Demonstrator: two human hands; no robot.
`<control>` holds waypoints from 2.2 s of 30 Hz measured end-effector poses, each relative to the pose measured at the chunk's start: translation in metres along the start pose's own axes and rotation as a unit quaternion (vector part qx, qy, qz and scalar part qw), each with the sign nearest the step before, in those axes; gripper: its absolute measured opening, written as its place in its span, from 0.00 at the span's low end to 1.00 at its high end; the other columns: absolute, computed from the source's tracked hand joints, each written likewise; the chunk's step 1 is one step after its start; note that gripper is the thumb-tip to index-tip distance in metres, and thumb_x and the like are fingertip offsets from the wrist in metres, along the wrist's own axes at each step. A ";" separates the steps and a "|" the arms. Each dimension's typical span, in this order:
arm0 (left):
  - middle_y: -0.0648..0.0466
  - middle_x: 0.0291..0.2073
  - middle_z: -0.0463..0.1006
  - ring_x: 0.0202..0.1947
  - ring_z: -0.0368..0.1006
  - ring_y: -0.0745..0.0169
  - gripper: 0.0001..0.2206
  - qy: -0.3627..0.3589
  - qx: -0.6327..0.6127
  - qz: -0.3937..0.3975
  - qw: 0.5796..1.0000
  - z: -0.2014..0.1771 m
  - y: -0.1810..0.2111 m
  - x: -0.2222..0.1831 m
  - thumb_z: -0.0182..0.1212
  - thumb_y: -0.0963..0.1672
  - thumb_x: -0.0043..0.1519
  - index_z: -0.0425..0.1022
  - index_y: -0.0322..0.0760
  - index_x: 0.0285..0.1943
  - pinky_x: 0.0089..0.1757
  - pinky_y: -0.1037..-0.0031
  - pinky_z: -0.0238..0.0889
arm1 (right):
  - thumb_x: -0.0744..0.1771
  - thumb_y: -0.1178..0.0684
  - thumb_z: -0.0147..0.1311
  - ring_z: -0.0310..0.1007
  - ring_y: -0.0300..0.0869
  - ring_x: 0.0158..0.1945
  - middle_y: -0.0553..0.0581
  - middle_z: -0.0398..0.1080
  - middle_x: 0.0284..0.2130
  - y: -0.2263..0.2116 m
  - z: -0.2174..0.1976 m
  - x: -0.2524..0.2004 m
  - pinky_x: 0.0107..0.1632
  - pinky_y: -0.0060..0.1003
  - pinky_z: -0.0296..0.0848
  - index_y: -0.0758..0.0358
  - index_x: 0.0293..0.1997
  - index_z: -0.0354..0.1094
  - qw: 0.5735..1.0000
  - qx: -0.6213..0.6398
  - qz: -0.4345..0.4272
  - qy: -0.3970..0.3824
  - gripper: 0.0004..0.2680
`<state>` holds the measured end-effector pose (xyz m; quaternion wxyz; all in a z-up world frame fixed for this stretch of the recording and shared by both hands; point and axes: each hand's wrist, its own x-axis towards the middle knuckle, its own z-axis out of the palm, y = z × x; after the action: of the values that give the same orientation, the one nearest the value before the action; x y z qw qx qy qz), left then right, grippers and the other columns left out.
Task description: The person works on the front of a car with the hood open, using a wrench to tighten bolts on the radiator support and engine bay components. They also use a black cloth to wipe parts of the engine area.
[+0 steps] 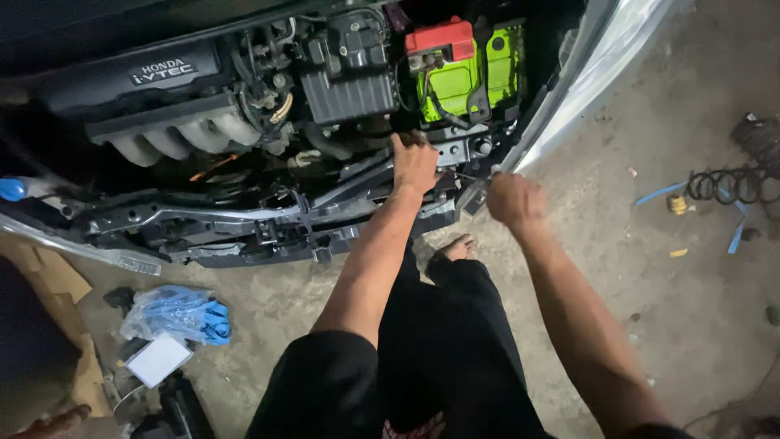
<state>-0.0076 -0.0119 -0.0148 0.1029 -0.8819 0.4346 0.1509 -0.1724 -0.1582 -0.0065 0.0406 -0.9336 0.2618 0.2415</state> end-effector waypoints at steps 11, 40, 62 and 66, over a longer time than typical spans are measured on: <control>0.50 0.38 0.83 0.37 0.81 0.49 0.17 -0.019 -0.032 0.003 0.999 0.015 0.003 0.012 0.70 0.54 0.54 0.83 0.41 0.40 0.53 0.30 0.47 | 0.65 0.45 0.56 0.83 0.52 0.36 0.56 0.80 0.28 -0.021 -0.032 -0.005 0.32 0.51 0.80 0.54 0.36 0.80 0.998 0.000 -0.020 -0.060 0.08; 0.32 0.60 0.71 0.55 0.73 0.35 0.52 0.074 -0.087 -0.192 0.975 -0.013 0.026 -0.012 0.71 0.65 0.44 0.64 0.25 0.67 0.52 0.34 0.53 | 0.68 0.50 0.48 0.81 0.54 0.28 0.57 0.77 0.28 0.020 -0.019 -0.001 0.28 0.52 0.77 0.56 0.42 0.75 0.985 -0.063 -0.110 0.113 0.08; 0.34 0.50 0.79 0.53 0.74 0.27 0.30 0.027 -0.042 -0.081 0.995 0.019 0.020 0.010 0.71 0.60 0.48 0.83 0.35 0.46 0.56 0.22 0.45 | 0.70 0.47 0.46 0.84 0.54 0.36 0.58 0.80 0.31 -0.009 -0.078 -0.022 0.35 0.52 0.80 0.56 0.44 0.76 0.997 -0.064 -0.052 -0.010 0.10; 0.43 0.49 0.83 0.53 0.77 0.39 0.30 0.009 -0.038 -0.082 0.996 -0.009 0.018 0.005 0.66 0.64 0.52 0.84 0.41 0.46 0.59 0.27 0.45 | 0.72 0.44 0.44 0.83 0.62 0.40 0.65 0.81 0.35 0.016 -0.092 -0.010 0.39 0.59 0.79 0.62 0.47 0.76 0.997 0.040 -0.013 -0.070 0.14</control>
<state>-0.0176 -0.0292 -0.0089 0.0773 -0.9193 0.3553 0.1504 -0.1484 -0.1856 0.0795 0.0989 -0.9152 0.2559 0.2951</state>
